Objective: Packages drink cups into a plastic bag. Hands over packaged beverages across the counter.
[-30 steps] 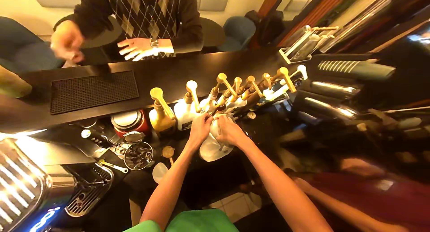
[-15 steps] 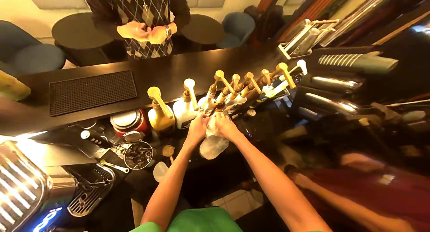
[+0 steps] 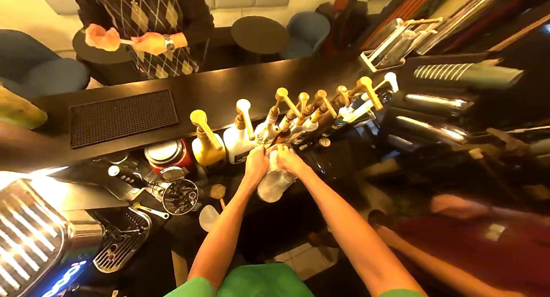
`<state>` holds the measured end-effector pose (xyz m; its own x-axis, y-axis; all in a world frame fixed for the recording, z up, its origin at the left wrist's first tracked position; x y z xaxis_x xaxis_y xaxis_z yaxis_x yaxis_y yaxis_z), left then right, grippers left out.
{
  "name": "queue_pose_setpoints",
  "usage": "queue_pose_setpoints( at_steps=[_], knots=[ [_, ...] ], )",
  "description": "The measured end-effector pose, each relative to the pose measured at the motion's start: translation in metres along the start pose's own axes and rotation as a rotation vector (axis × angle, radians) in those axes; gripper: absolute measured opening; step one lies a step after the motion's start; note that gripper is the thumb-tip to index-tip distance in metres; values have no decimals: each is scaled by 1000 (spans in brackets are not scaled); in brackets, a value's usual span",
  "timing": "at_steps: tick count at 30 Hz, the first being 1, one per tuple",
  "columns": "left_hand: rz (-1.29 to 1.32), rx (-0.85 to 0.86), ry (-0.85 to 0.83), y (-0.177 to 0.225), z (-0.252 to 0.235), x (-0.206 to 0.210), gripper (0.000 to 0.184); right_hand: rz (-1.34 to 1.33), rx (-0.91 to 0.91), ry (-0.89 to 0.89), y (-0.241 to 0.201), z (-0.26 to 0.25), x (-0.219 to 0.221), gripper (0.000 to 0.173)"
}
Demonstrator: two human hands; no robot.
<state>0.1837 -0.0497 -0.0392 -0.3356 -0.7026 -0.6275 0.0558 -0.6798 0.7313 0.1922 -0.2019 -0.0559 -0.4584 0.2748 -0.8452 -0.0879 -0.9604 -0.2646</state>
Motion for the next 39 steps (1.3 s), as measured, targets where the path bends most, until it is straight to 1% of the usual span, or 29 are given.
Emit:
queue_pose_setpoints(
  at_steps=[3, 10, 15, 21, 24, 27, 30, 32, 34, 36, 37, 39],
  knots=[
    [-30, -17, -3, 0, 1, 0, 27, -17, 27, -17, 3, -6, 4, 80],
    [-35, -14, 1, -5, -3, 1, 29, -84, 36, -140, 6, -14, 5, 87],
    [-53, -8, -8, -7, -6, 2, 31, -140, -3, -173, 11, -15, 2, 88],
    [-96, -13, -20, -8, -8, 2, 30, -213, -57, -152, 20, -17, -2, 87],
    [-145, -1, -25, -7, -9, 0, 31, -279, -105, -150, 25, -18, -4, 79],
    [-191, 23, -40, -4, -7, -2, 30, -321, -146, -139, 28, -15, -6, 63],
    [-195, 44, -70, -1, -6, -4, 25, -330, -170, -104, 33, -17, -4, 50],
    [-204, 95, -103, -2, -8, -3, 32, -343, -175, -88, 36, -12, -5, 45],
    [-293, 141, -180, -3, -10, -2, 45, -359, -194, -58, 40, -8, -4, 40],
    [-405, 136, -297, -1, -12, -1, 60, -375, -228, -30, 42, -4, -2, 37],
    [-464, 127, -354, 0, -14, 1, 61, -384, -246, -15, 43, -2, -2, 36],
    [-548, 103, -431, 1, -17, 5, 57, -397, -268, 18, 46, 0, -1, 34]
  ],
)
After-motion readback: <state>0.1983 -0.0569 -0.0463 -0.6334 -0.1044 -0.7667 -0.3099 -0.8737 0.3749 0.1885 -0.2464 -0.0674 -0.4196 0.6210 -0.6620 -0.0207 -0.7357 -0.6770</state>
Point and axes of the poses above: each hand's wrist, its own z-axis away from the middle knuckle, its own x-axis out of the palm, y = z × x, the point moved 2 cm from there along -z, towards the middle knuckle, and after that the axes turned 2 degrees about -x, right-handed, at the moved point
